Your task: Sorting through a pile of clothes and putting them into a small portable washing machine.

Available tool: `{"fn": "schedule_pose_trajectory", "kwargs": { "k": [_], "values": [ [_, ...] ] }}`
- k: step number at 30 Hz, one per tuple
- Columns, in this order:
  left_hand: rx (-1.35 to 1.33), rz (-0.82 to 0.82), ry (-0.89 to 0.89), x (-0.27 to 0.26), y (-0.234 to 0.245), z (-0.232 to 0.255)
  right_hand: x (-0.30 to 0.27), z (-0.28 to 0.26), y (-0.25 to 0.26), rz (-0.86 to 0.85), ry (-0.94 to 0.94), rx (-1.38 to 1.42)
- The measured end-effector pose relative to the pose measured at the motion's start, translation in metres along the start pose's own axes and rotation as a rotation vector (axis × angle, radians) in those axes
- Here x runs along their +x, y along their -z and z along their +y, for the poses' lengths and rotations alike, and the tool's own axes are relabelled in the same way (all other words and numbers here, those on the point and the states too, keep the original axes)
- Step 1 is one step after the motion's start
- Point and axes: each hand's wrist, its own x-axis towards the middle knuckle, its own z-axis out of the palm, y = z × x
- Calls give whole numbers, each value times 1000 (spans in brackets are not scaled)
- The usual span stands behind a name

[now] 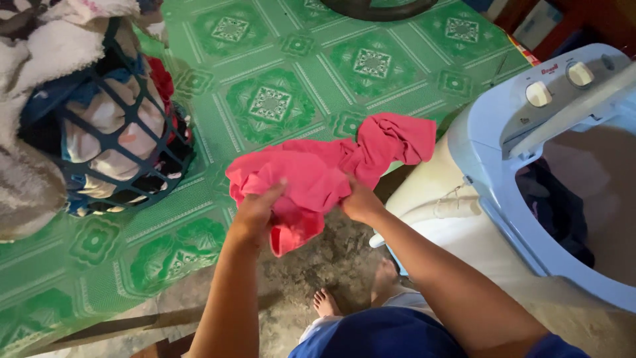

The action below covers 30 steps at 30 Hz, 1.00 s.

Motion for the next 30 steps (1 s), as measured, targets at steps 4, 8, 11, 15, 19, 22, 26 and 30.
{"fn": "schedule_pose_trajectory", "kwargs": {
  "k": [4,8,11,15,19,22,26,30],
  "values": [
    [-218,-58,-101,12,23,-23,-13,-56,17,-30,-200,192],
    [-312,49,-146,15,36,-39,0,0,34,298,-30,-57],
    [-298,160,-159,0,23,-37,-3,-17,53,408,17,131],
    [-230,232,-199,-21,-14,-38,-7,17,83,197,-432,784],
    [-293,177,-225,-20,-47,-72,-52,-29,123,-66,-369,1094],
    [-377,197,-177,-39,-92,-84,-90,-69,152,-284,-293,1151],
    [-360,157,-104,-70,-154,-85,-117,-60,173,-480,-129,969],
    [-478,95,-68,-85,-183,-108,-136,-49,167,-307,-3,459]
  ]
}}
